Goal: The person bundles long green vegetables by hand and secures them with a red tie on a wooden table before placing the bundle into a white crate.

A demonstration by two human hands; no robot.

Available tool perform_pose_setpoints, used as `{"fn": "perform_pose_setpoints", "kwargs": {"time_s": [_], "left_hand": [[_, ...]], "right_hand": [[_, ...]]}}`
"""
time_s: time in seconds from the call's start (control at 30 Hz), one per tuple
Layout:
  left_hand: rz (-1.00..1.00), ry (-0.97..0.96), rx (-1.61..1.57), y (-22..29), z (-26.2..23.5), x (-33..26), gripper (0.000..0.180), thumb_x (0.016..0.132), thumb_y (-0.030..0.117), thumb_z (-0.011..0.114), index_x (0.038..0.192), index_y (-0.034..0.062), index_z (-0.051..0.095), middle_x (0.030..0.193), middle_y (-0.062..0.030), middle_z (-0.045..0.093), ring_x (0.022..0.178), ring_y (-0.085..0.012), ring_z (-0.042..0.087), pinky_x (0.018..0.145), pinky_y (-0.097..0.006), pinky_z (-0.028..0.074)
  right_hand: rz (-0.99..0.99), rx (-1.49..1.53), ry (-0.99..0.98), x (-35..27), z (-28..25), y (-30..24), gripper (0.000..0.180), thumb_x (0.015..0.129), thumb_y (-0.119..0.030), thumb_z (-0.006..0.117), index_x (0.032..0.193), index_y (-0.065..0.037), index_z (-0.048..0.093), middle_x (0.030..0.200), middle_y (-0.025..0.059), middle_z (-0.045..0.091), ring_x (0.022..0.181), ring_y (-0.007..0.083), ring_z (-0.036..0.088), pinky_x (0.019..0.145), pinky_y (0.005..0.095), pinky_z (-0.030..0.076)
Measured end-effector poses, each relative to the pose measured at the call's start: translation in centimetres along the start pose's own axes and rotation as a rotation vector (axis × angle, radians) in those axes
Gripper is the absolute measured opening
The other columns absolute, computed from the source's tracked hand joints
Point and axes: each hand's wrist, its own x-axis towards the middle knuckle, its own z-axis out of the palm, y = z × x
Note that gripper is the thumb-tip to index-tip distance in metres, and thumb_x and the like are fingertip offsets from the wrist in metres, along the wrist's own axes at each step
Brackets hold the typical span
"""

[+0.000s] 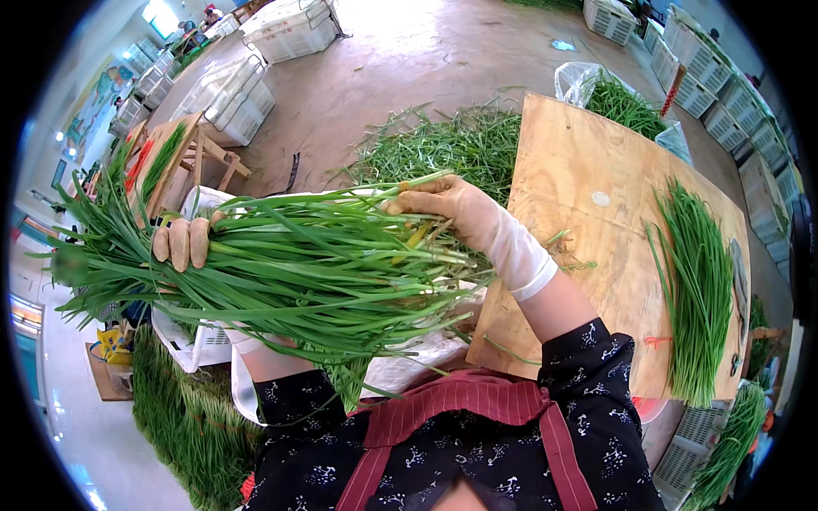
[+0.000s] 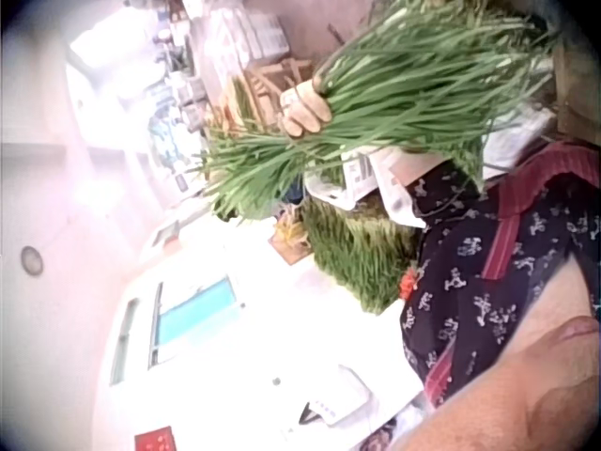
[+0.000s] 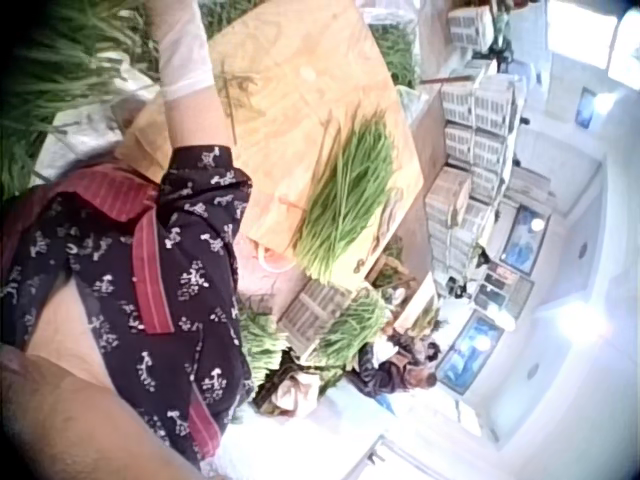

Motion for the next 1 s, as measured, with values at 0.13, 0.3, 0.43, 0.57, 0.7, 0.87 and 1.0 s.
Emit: {"fn": "perform_pose_setpoints", "kwargs": {"time_s": [0.13,0.3,0.43,0.57,0.7,0.87,1.0], "left_hand": [[0.033,0.095,-0.094,-0.9,0.3,-1.0,0.02,0.074,0.014,0.065,0.081,0.0158,0.046,0.074,0.0027,0.046,0.078,-0.0151,0.043,0.102,-0.046,0.019],[0.065,0.221,-0.064,-1.1,1.6,-1.4,0.02,0.073,0.013,0.067,0.08,0.016,0.048,0.074,0.0033,0.047,0.083,-0.0169,0.043,0.106,-0.053,0.008],[0.03,0.091,-0.106,0.2,0.5,-1.8,0.008,0.08,0.009,0.057,0.08,0.0154,0.052,0.077,0.0041,0.052,0.083,-0.0157,0.047,0.106,-0.05,0.006],[0.076,0.027,-0.159,3.7,-2.1,-3.3,0.007,0.081,0.009,0.055,0.079,0.015,0.053,0.076,0.0036,0.052,0.079,-0.0143,0.046,0.107,-0.049,0.002],[0.179,0.19,-0.135,1.3,0.2,-2.6,0.007,0.079,0.013,0.058,0.079,0.0146,0.051,0.076,0.003,0.05,0.077,-0.0143,0.046,0.106,-0.048,0.005],[0.194,0.178,-0.032,-0.7,0.5,-2.7,0.016,0.077,0.022,0.063,0.078,0.0147,0.049,0.074,0.0036,0.047,0.076,-0.0138,0.045,0.104,-0.052,0.012],[0.226,0.154,0.06,-1.2,0.2,-2.2,0.025,0.076,0.029,0.067,0.078,0.0147,0.047,0.073,0.004,0.045,0.075,-0.0134,0.044,0.103,-0.056,0.017]], "right_hand": [[-0.023,0.171,-0.017,-1.5,-1.0,0.5,0.024,0.086,-0.018,0.056,0.096,0.003,0.061,0.087,0.0079,0.064,0.077,0.0131,0.06,0.072,0.0241,0.048],[-0.077,0.096,0.04,-2.5,-3.1,1.3,0.021,0.085,-0.016,0.056,0.092,0.003,0.061,0.084,0.008,0.063,0.077,0.0126,0.06,0.07,0.0232,0.046],[-0.132,0.088,0.262,-4.5,-4.9,0.2,0.017,0.085,-0.014,0.055,0.093,0.001,0.059,0.077,0.0047,0.061,0.07,0.0115,0.057,0.068,0.0246,0.047],[-0.361,0.177,0.311,-6.4,-15.2,1.7,0.024,0.085,-0.02,0.054,0.102,-0.003,0.057,0.094,0.0117,0.061,0.094,0.0214,0.059,0.086,0.0329,0.045],[-0.249,-1.507,0.83,-5.2,-11.0,1.4,0.029,0.085,-0.026,0.054,0.112,-0.016,0.058,0.103,0.0072,0.063,0.096,0.0239,0.057,0.089,0.0304,0.041],[-0.069,-1.089,0.262,-2.5,-0.7,-1.9,0.034,0.079,-0.032,0.062,0.097,-0.003,0.064,0.097,0.011,0.063,0.09,0.0216,0.059,0.08,0.0314,0.045],[-0.009,-0.87,0.111,0.9,1.7,-0.7,0.038,0.077,-0.033,0.065,0.097,-0.002,0.063,0.091,0.0133,0.064,0.083,0.0214,0.059,0.075,0.03,0.046]]}}
